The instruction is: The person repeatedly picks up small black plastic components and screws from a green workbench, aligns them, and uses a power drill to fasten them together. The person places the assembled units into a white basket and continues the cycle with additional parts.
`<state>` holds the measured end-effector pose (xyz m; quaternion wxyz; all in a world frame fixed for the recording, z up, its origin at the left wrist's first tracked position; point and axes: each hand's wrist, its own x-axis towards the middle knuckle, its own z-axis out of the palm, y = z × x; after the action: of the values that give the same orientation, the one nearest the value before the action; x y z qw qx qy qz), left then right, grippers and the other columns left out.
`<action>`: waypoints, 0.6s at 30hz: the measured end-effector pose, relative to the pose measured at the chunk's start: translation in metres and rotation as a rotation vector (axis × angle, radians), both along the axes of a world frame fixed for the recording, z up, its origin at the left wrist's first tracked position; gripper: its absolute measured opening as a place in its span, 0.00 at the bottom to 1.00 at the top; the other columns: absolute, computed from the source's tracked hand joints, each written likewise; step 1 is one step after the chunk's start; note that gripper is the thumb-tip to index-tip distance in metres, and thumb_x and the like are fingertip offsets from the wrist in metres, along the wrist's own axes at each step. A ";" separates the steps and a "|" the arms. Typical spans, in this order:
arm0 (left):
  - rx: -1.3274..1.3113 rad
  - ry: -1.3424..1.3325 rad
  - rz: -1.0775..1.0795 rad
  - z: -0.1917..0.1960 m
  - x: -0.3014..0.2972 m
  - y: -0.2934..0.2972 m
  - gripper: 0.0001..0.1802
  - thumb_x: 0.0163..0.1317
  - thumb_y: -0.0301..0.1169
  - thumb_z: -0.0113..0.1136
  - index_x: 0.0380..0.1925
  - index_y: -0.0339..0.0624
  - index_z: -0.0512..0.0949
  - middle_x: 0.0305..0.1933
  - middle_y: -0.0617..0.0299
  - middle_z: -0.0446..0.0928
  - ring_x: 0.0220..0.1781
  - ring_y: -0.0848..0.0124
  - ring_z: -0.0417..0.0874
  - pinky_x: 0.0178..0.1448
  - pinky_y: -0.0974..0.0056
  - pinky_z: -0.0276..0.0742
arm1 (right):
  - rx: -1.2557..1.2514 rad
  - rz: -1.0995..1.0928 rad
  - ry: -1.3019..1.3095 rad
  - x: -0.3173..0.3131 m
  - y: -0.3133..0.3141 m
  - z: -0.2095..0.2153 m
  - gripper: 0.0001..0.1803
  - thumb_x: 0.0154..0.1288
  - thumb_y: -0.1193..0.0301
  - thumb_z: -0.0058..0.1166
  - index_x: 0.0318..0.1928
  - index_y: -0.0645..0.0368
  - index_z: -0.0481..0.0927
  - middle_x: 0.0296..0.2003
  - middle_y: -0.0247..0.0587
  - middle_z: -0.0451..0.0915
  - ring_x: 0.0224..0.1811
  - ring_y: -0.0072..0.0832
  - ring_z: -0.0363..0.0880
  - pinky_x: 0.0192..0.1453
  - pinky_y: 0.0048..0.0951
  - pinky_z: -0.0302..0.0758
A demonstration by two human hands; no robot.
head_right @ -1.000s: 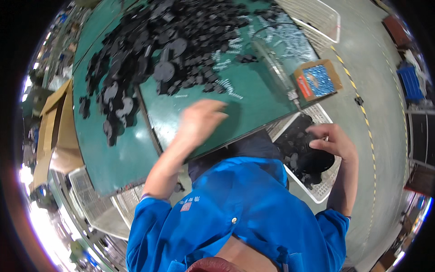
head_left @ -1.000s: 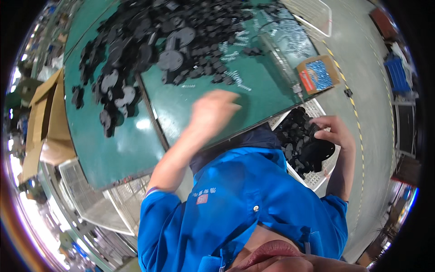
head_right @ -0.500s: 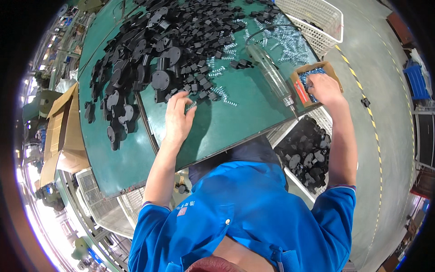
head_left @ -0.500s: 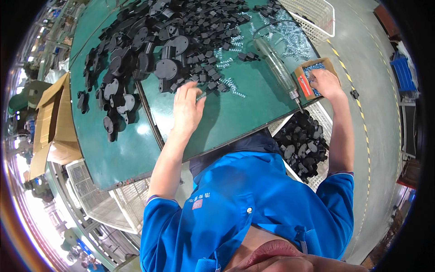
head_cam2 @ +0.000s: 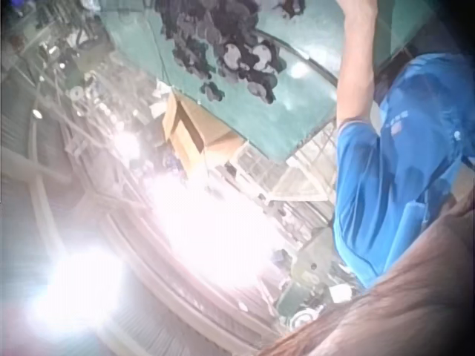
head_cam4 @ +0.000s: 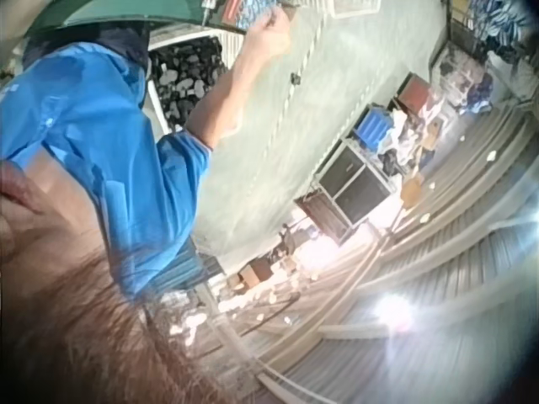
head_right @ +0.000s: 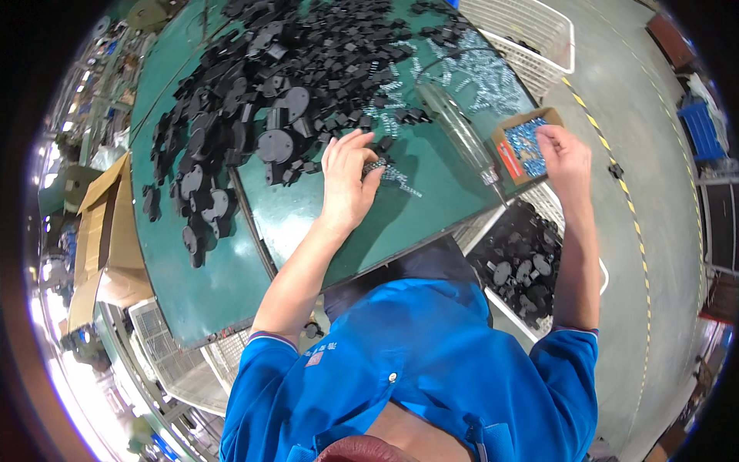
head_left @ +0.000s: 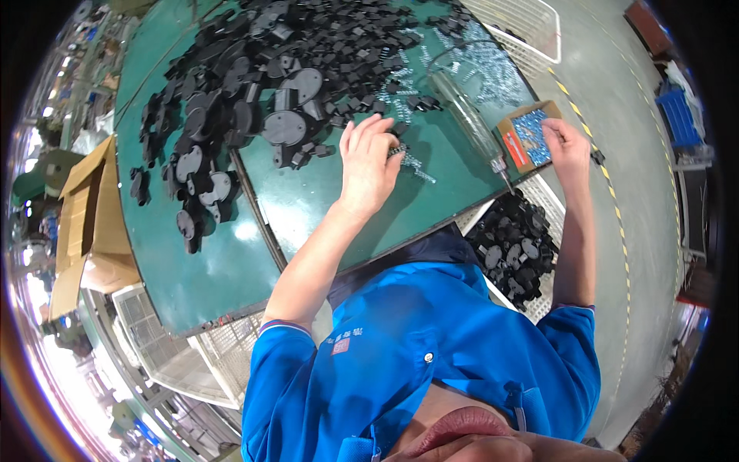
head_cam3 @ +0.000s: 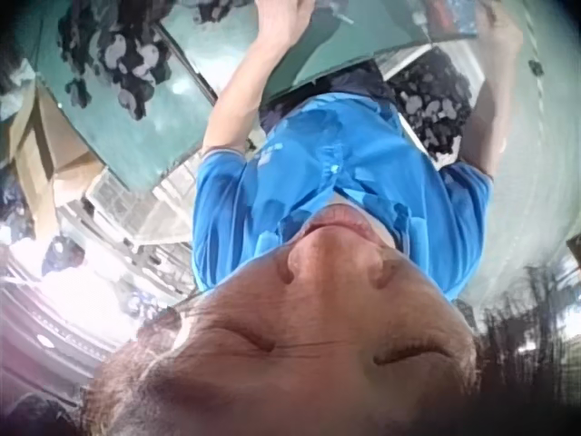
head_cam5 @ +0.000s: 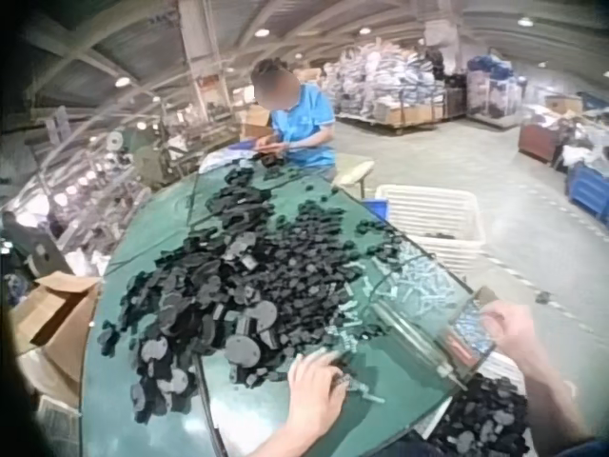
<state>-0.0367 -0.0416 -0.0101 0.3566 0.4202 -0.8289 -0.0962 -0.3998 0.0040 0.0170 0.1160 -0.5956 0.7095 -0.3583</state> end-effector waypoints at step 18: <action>-0.059 -0.066 -0.704 -0.026 -0.127 -0.036 0.16 0.52 0.25 0.66 0.36 0.46 0.70 0.55 0.60 0.79 0.65 0.57 0.74 0.76 0.43 0.58 | 0.013 -0.340 -0.845 0.059 0.140 -0.092 0.11 0.66 0.74 0.59 0.46 0.67 0.84 0.31 0.33 0.80 0.27 0.17 0.75 0.34 0.20 0.73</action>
<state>-0.1638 -0.0773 -0.0364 0.2864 0.1011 -0.9364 -0.1757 -0.3411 0.1445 -0.0745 0.3384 -0.2715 0.6901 -0.5793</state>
